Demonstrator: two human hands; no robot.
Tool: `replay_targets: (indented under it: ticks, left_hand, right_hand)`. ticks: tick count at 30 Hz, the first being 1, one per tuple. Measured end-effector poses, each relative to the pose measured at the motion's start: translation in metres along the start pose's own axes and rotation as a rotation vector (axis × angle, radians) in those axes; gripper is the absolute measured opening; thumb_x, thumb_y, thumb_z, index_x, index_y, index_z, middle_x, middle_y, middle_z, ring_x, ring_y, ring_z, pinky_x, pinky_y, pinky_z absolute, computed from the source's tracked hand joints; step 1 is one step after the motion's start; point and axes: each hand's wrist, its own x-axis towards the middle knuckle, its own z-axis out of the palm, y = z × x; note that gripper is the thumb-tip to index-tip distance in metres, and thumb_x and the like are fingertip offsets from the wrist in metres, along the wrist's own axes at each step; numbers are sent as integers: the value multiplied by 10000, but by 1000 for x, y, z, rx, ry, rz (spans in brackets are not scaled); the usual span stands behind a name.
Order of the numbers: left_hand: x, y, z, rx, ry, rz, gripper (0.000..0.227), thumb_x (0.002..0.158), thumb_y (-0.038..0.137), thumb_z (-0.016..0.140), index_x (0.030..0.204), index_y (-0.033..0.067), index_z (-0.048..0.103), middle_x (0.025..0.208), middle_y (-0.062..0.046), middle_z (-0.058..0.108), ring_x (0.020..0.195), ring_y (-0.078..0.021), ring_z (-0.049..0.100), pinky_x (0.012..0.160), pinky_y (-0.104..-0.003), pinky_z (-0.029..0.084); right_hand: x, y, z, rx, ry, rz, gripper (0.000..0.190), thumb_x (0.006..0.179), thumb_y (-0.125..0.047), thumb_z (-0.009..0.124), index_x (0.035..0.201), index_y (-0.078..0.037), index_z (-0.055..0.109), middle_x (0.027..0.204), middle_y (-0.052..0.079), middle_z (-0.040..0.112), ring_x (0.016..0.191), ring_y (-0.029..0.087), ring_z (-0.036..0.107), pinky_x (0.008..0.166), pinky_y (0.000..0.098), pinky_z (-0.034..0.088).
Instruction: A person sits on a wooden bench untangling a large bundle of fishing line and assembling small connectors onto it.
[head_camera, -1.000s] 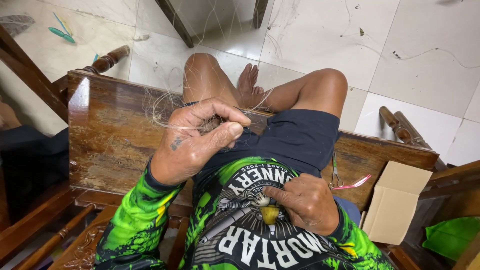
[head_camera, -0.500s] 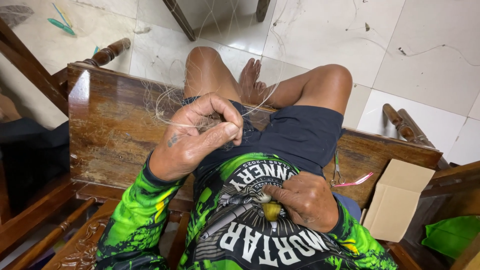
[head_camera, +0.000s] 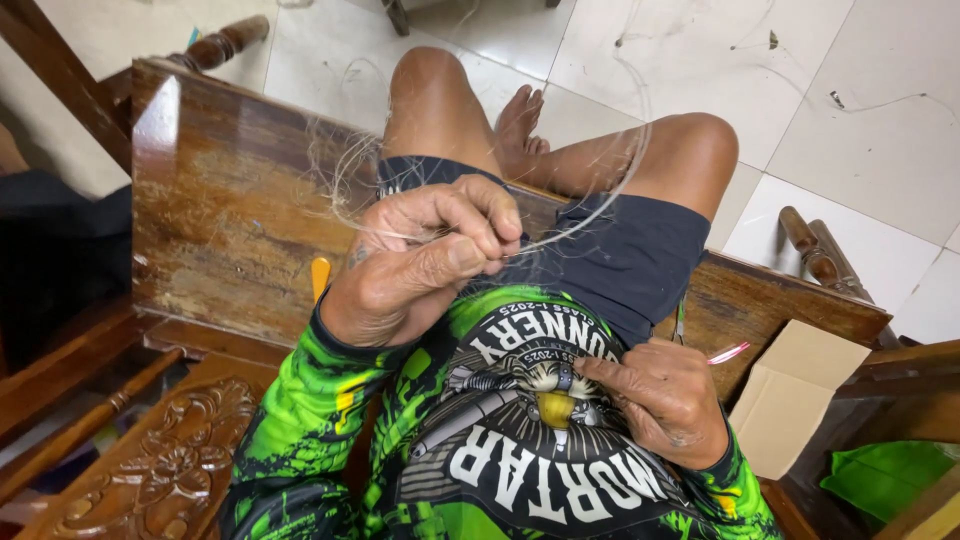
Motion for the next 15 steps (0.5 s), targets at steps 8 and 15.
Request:
replay_targets:
  ticks: [8, 15]
  left_hand:
    - [-6, -11, 8, -41, -50, 33, 84, 1173, 155, 823, 1241, 107, 835, 1350, -120, 728, 1225, -206, 707, 1169, -352, 596]
    - [-11, -30, 0, -170, 33, 96, 129, 1123, 7, 869, 1237, 55, 836, 1340, -169, 770, 1118, -214, 730, 995, -326, 600]
  right_hand:
    - [-4, -2, 3, 10, -56, 1, 391, 1266, -196, 555, 1393, -62, 900, 712, 8, 585, 547, 223, 534, 569, 422, 344]
    - [0, -5, 15, 27, -73, -28, 334, 1251, -133, 603, 1434, -72, 877, 726, 2, 597, 571, 240, 537, 598, 419, 390]
